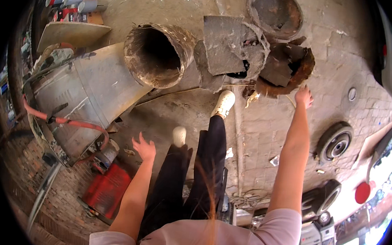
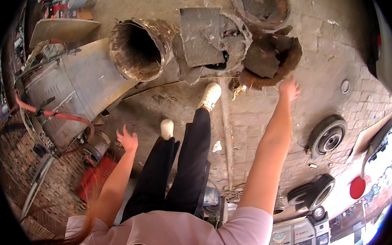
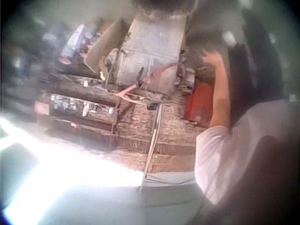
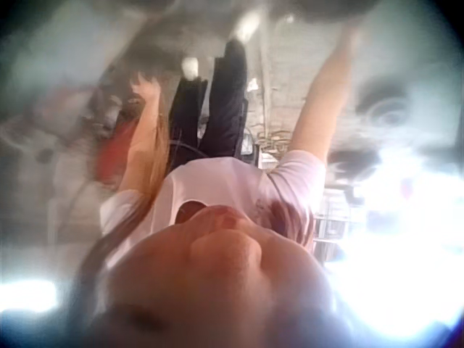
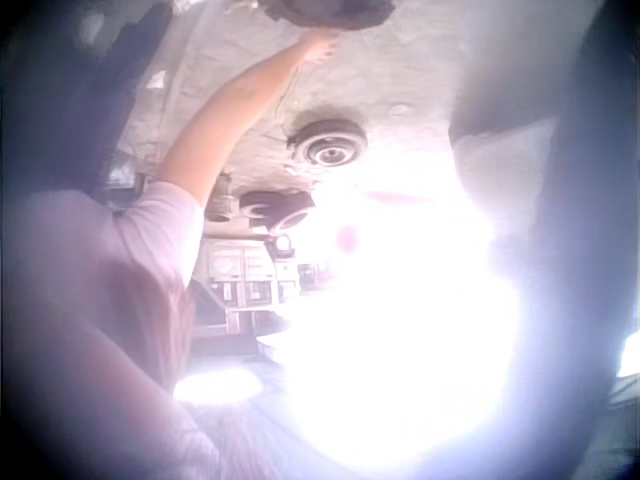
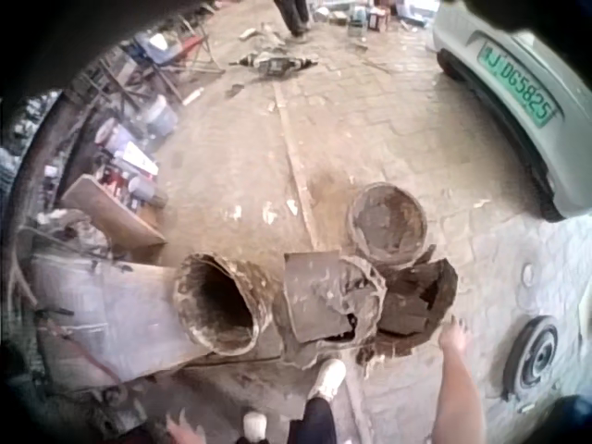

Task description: The person moves a tire and rolls it across the workshop floor, then walks around picking up and relocating various items including a bucket, a metal sheet, and a plastic bottle. The person also picks up a blue cloth and a dustpan while navigating the cluttered space.

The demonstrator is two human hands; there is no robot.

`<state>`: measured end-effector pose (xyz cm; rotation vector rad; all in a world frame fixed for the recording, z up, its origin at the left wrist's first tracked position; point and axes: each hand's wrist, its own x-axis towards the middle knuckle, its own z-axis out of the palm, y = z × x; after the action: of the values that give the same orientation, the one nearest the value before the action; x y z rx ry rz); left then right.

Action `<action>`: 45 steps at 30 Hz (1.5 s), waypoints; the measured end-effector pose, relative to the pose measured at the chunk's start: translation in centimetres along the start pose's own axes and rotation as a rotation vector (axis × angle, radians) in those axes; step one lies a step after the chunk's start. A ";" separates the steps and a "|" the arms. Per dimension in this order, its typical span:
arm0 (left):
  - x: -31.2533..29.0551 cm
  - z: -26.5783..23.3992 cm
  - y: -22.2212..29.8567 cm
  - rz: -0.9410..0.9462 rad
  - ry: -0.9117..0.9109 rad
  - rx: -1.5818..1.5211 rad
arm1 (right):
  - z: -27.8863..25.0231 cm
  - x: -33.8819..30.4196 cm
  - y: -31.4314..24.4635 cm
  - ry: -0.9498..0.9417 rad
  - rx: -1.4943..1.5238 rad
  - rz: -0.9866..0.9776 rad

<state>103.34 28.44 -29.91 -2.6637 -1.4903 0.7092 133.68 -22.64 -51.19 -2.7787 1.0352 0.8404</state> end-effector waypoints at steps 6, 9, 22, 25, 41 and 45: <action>-5.7 -1.7 -3.1 -0.188 -0.099 -0.100 | -1.4 -7.5 2.9 -0.090 -0.183 -0.208; -7.4 -2.1 -6.1 -0.262 -0.181 -0.236 | 0.0 -11.4 8.6 -0.020 -0.485 -0.506; -23.2 7.0 -36.8 -0.692 -0.268 -0.731 | -3.1 -43.5 -4.4 -0.130 -0.083 -0.746; -31.4 18.2 -43.7 -0.709 -0.251 -0.762 | 0.0 -50.7 -7.9 -0.209 -0.179 -1.128; -29.2 14.1 -63.7 -1.372 -0.036 -1.291 | 17.3 -95.0 -27.1 -0.703 -0.666 -1.836; -27.7 13.4 -63.3 -1.596 0.091 -1.804 | 23.9 -102.5 -32.4 -0.602 -0.926 -1.825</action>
<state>34.72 37.86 -17.33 -0.0929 -3.8367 -1.2760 78.37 68.43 -23.25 -2.0353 -2.0122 1.4834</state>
